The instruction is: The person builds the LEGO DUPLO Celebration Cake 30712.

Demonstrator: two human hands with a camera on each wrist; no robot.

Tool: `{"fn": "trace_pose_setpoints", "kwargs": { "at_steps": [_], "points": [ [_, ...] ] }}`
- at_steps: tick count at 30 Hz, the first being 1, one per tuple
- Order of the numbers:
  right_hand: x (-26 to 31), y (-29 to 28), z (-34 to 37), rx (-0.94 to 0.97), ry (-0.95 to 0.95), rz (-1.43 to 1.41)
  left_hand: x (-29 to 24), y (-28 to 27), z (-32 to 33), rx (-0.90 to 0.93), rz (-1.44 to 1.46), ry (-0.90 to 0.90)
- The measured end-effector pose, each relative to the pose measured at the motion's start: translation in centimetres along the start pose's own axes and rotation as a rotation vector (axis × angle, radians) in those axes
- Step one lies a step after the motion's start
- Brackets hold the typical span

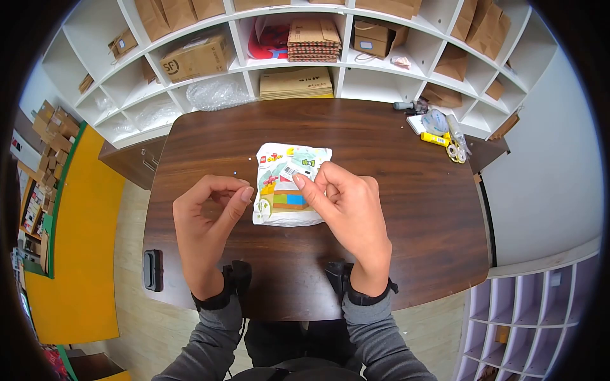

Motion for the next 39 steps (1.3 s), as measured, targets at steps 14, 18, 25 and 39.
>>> {"fn": "trace_pose_setpoints", "kwargs": {
  "at_steps": [14, 18, 25, 39],
  "points": [
    [0.0, 0.3, -0.1, 0.027, -0.013, 0.017, -0.1, -0.5, -0.2, -0.076, -0.024, 0.153],
    [0.7, 0.3, -0.1, 0.002, -0.070, 0.011, -0.4, -0.5, -0.2, -0.062, -0.048, 0.102],
    [0.4, 0.0, 0.0, -0.007, -0.079, -0.007, -0.1, -0.5, -0.2, -0.055, -0.061, 0.095],
    [0.3, -0.1, 0.1, 0.030, -0.104, -0.012, 0.0, -0.7, -0.2, -0.083, -0.032, 0.058]
  ]
}}
Point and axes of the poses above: each hand's wrist, its own z-axis away from the middle knuckle, its own y-axis out of the palm, x = y × z, the point moved 6 cm from there along -z, towards the middle knuckle, and after that the axes turned 6 degrees about -z, right-handed, at the moved point
